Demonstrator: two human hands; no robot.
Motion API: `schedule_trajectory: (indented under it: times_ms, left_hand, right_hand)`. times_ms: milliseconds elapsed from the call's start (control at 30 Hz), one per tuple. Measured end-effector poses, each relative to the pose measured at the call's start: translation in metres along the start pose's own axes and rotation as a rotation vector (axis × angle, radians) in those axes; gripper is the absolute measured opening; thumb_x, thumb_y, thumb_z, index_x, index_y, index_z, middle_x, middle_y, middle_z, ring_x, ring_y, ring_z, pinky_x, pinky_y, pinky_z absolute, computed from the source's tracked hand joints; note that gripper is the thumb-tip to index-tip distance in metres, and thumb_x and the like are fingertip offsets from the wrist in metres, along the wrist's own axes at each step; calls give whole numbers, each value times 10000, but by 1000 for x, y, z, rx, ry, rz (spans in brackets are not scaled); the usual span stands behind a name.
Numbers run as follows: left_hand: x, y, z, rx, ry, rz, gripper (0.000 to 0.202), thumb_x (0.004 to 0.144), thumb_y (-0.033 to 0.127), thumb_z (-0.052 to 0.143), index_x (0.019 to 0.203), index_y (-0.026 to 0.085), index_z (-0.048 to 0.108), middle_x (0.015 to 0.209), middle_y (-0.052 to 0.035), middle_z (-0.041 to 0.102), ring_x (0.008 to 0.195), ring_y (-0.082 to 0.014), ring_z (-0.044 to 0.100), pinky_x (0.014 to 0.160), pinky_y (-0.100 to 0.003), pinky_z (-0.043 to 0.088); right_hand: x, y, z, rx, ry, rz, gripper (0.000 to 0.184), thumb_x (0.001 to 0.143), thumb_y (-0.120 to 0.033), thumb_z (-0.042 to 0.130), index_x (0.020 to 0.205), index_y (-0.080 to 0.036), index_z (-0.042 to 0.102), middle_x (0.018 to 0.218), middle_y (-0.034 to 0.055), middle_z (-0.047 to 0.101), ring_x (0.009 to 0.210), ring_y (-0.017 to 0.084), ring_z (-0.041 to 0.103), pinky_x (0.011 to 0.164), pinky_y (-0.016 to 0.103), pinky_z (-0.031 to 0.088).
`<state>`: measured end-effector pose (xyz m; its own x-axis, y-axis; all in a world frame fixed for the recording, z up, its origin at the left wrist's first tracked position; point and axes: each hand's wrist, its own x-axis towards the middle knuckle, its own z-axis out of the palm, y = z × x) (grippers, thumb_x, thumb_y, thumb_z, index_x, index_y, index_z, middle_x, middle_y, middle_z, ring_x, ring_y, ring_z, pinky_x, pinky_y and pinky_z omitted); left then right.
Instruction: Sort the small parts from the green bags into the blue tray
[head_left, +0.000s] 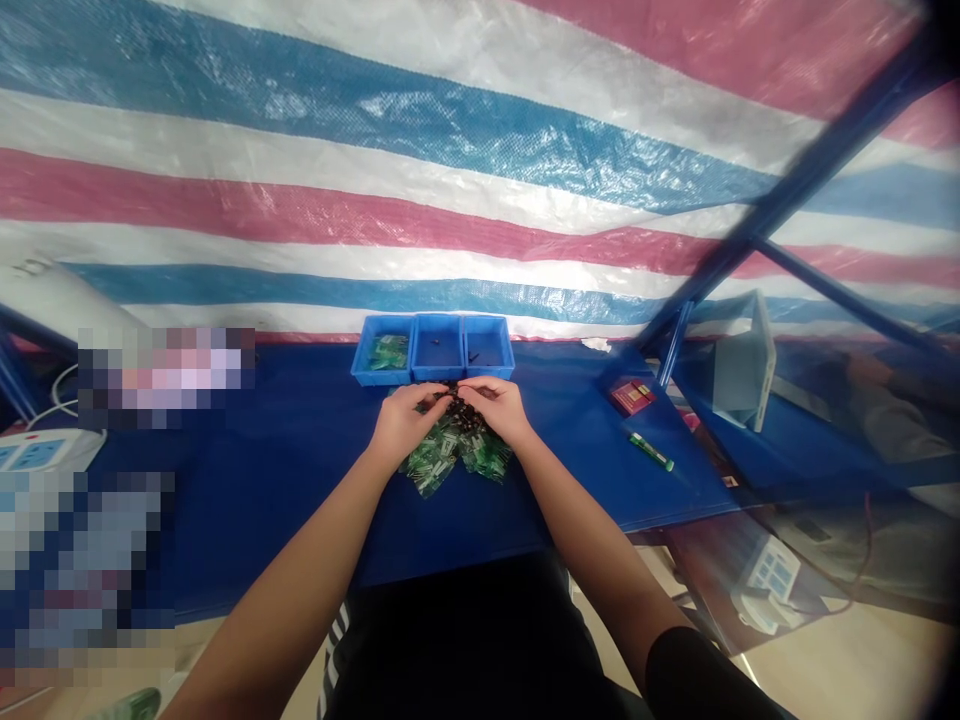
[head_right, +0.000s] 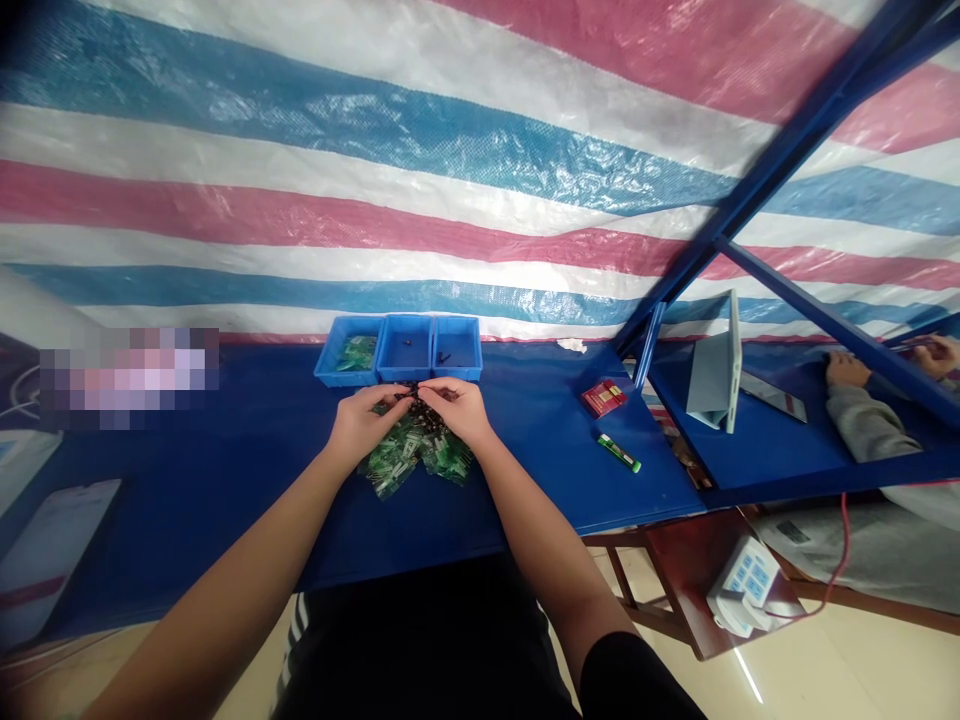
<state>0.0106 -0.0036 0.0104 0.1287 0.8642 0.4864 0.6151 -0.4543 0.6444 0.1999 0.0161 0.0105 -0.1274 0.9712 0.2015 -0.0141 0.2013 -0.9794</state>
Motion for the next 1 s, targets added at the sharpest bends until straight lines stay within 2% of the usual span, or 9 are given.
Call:
schedule_trajectory:
  times_ms: [100, 200, 367, 500, 633, 700, 800, 900, 1000]
  left_hand:
    - [0, -1, 0, 5, 3, -17, 277, 885, 411, 598, 1056, 225, 713, 759, -12, 684, 715, -156, 620, 655, -255, 495]
    - [-1, -1, 0, 7, 7, -33, 270, 907, 398, 563, 1045, 225, 717, 783, -15, 691, 713, -153, 628, 667, -256, 501]
    - [-1, 0, 0, 19, -3, -34, 271, 914, 390, 543, 1034, 227, 722, 811, -23, 703, 732, -162, 640, 655, -252, 500]
    - [-1, 0, -1, 25, 2, -46, 275, 914, 388, 537, 1035, 224, 722, 810, -27, 703, 727, -163, 637, 641, -246, 496]
    - [-1, -1, 0, 28, 5, -55, 284, 918, 397, 529, 1033, 223, 722, 817, -29, 704, 727, -161, 635, 635, -244, 494]
    - [-1, -1, -1, 27, 1, -52, 291, 920, 403, 524, 1035, 221, 720, 812, -30, 702, 723, -161, 635, 637, -247, 495]
    - [-1, 0, -1, 30, -4, -47, 302, 920, 415, 519, 1039, 221, 718, 807, -33, 701, 722, -166, 638, 638, -253, 500]
    - [-1, 0, -1, 32, -6, -36, 314, 921, 423, 511, 1035, 218, 719, 815, -40, 706, 731, -173, 643, 631, -257, 503]
    - [-1, 1, -2, 36, -16, -23, 314, 926, 418, 504, 1036, 215, 718, 808, -38, 705, 737, -172, 644, 632, -257, 500]
  right_hand:
    - [4, -1, -3, 116, 74, 57, 297, 728, -449, 747, 893, -202, 751, 719, 16, 703, 574, 133, 596, 532, 267, 487]
    - [8, -1, -7, 152, 176, 71, 306, 714, -453, 754, 878, -195, 737, 665, -3, 666, 521, 110, 543, 505, 261, 464]
    - [13, 3, -12, 148, 290, 93, 336, 668, -453, 780, 850, -178, 714, 656, 4, 669, 554, 130, 586, 501, 267, 479]
    - [14, 4, -11, 174, 284, 85, 359, 681, -454, 770, 893, -170, 711, 788, 47, 728, 650, 157, 657, 551, 279, 516]
    - [14, 2, -14, 177, 222, 55, 434, 758, -448, 703, 1106, -192, 669, 1035, 83, 738, 746, 168, 697, 616, 292, 544]
    - [14, 3, -19, 74, 199, 36, 391, 812, -441, 633, 1109, -189, 664, 951, 68, 746, 655, 150, 674, 571, 278, 522]
    - [14, 5, -27, -225, 150, -1, 275, 841, -386, 569, 968, -185, 708, 722, 22, 712, 583, 143, 630, 583, 272, 507]
    - [12, 6, -33, -562, 85, -26, 178, 803, -311, 594, 865, -222, 736, 695, 2, 705, 641, 159, 641, 664, 276, 511]
    - [10, 5, -35, -757, 91, 7, 125, 786, -315, 630, 790, -243, 732, 686, 1, 707, 643, 168, 641, 653, 274, 498]
